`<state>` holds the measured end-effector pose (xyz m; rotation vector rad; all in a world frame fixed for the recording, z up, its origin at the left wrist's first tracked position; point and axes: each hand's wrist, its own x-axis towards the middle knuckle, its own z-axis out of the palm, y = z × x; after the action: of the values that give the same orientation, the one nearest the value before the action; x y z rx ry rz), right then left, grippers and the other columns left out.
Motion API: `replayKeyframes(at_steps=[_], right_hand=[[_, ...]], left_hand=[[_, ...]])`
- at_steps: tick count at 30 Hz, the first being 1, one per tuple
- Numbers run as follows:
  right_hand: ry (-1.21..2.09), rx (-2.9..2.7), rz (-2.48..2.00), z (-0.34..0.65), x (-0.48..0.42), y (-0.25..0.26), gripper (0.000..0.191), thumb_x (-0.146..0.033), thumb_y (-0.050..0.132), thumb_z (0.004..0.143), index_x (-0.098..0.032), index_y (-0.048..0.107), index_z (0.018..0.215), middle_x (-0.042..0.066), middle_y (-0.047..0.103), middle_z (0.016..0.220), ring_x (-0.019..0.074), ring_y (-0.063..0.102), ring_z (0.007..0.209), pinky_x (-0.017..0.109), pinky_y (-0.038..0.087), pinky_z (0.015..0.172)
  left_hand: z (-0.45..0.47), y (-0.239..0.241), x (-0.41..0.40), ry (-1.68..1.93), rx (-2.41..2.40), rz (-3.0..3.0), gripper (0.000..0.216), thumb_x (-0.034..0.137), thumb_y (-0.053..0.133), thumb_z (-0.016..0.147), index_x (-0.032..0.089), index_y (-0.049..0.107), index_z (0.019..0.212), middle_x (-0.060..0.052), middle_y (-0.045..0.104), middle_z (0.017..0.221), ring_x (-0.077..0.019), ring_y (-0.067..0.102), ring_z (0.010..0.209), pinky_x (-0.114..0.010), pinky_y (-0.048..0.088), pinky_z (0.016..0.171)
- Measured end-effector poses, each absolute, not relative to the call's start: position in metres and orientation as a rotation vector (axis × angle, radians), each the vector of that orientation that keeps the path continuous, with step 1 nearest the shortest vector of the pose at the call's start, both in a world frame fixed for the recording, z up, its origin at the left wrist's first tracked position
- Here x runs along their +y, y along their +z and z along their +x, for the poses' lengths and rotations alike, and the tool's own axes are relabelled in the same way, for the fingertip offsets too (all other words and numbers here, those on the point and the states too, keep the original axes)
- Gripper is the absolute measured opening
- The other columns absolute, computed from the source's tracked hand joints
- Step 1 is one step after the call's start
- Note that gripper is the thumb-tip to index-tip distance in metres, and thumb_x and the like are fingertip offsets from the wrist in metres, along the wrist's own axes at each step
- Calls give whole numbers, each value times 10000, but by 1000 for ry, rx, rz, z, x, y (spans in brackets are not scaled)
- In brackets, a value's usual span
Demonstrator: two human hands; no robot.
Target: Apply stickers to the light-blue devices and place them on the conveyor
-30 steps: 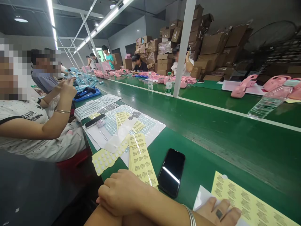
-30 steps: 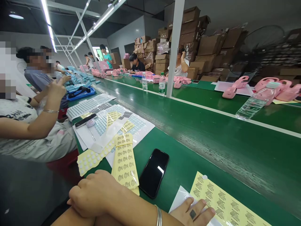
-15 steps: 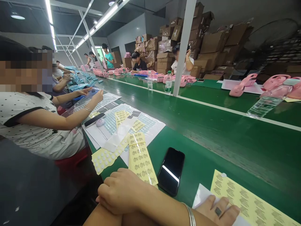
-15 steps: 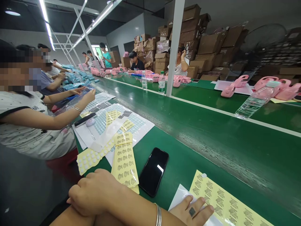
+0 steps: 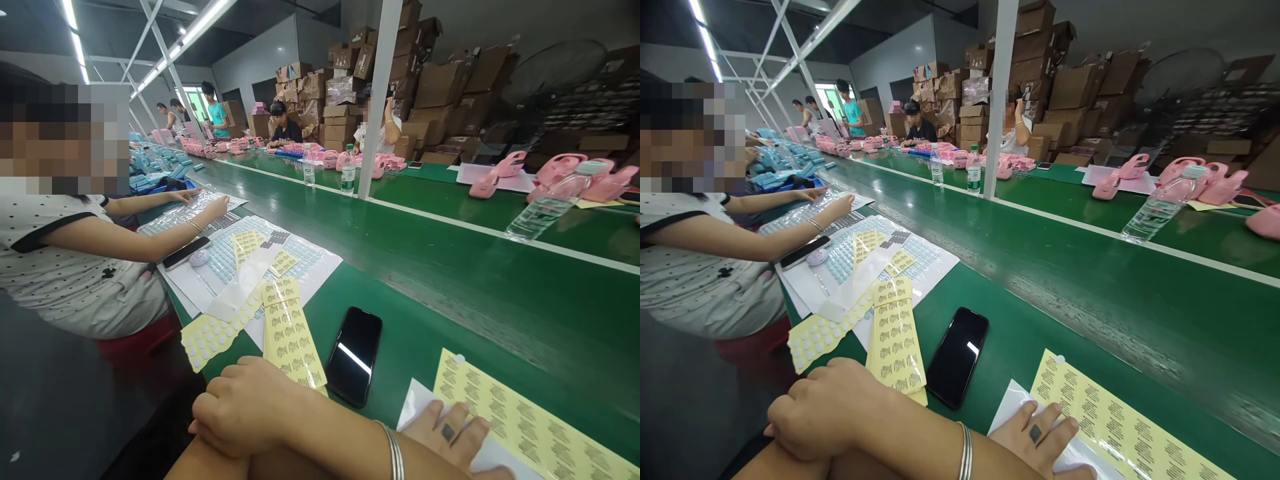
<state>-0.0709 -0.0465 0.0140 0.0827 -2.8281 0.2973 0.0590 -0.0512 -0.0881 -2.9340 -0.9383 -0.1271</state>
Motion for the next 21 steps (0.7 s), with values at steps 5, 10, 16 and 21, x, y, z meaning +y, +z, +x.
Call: replayKeyframes(at_steps=[5, 10, 16, 21], right_hand=[[300, -2813, 92, -71, -48, 14, 217, -350, 463, 891, -186, 567, 796, -19, 662, 762, 148, 622, 731, 276, 438, 561], [319, -2816, 83, -70, -46, 14, 231, -356, 439, 899, -190, 563, 796, -16, 662, 761, 152, 623, 737, 278, 440, 567], [328, -2821, 94, -70, -46, 15, 255, -368, 421, 912, -187, 566, 805, -6, 664, 775, 156, 627, 760, 277, 453, 591], [320, -2843, 119, -69, -44, 17, 260, -365, 428, 909, -185, 572, 792, -5, 670, 776, 153, 634, 770, 269, 477, 605]], left_hand=[[61, -87, -49, -68, -960, -2991, 394, 399, 304, 869, 246, 397, 1219, -120, 293, 1419, -286, 291, 1305, -401, 242, 1013], [63, -90, -49, -100, -942, -2982, 419, 401, 340, 849, 244, 392, 1234, -129, 300, 1417, -301, 309, 1294, -415, 256, 999], [60, -90, -52, -133, -936, -2934, 424, 410, 342, 848, 240, 397, 1232, -133, 312, 1416, -297, 313, 1289, -415, 231, 1008], [64, -91, -45, -119, -945, -3010, 420, 401, 318, 872, 233, 427, 1241, -134, 309, 1422, -307, 308, 1297, -432, 270, 992]])
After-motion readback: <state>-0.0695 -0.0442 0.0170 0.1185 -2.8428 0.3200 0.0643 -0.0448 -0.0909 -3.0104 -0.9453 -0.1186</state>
